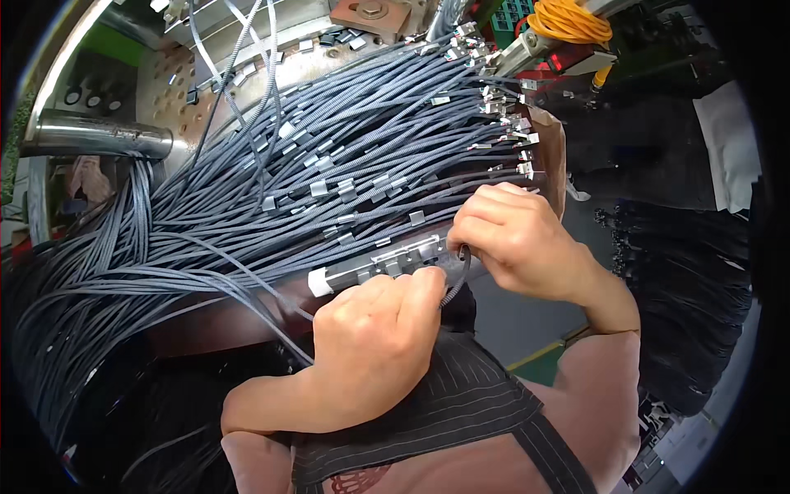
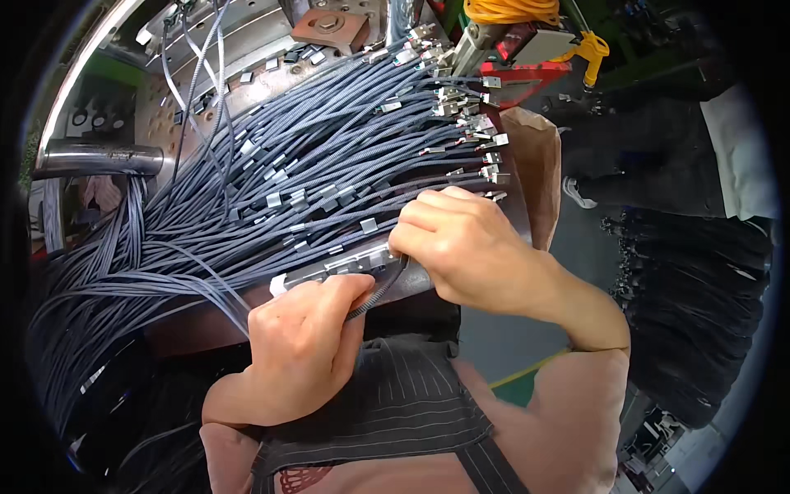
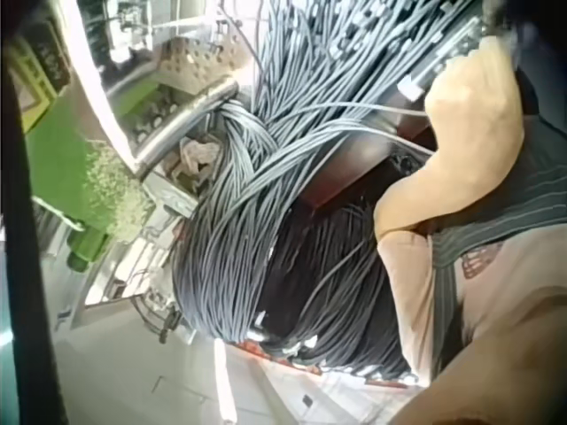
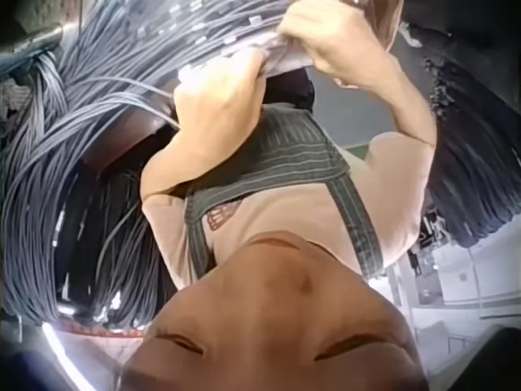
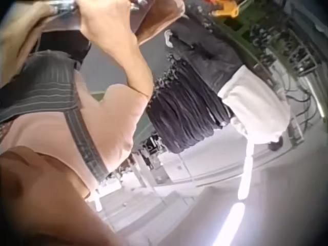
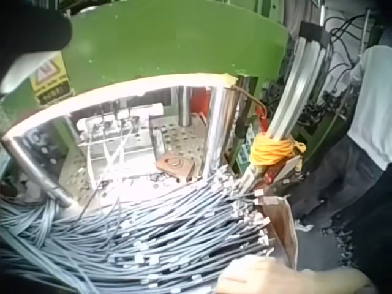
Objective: The person fits cables into a fixture bar, loads them into a molding machine to mold the ends, and attaches connector shells onto the cables by hand.
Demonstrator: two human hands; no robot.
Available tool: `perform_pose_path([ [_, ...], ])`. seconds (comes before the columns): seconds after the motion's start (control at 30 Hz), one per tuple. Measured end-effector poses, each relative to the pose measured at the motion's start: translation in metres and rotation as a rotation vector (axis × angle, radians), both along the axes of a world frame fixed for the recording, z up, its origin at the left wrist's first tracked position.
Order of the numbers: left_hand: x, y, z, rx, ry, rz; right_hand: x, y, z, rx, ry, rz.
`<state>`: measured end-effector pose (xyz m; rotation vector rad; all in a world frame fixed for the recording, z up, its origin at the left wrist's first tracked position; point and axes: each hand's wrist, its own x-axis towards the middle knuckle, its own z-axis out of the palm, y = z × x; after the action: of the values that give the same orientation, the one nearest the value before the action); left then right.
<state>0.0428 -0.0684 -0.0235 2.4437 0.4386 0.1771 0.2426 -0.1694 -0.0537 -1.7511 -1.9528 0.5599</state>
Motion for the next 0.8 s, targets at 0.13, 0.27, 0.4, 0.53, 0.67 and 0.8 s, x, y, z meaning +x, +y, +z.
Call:
perform_pose_path([
  [0.13,-0.005,-0.003,-0.006,-0.083,-0.038,0.005,-0.006,-0.006,-0.009,0.172,-0.098,-0.038],
  [0.27,-0.012,0.000,0.005,-0.208,-0.055,-0.080,-0.015,-0.023,-0.022,0.360,-0.144,-0.131],
  [0.4,-0.036,0.015,0.011,-0.348,-0.143,-0.051,-0.023,-0.013,-0.017,0.296,-0.239,-0.093],
  [0.53,-0.053,0.027,0.003,-0.384,-0.195,0.099,-0.010,-0.012,-0.022,0.221,-0.118,-0.070],
  [0.67,-0.071,0.036,0.006,-0.281,-0.177,0.188,-0.019,-0.016,-0.009,0.194,-0.117,-0.114],
  [0.8,-0.077,0.048,0.016,-0.302,-0.209,0.274,-0.020,-0.019,-0.029,0.386,-0.109,-0.217],
])
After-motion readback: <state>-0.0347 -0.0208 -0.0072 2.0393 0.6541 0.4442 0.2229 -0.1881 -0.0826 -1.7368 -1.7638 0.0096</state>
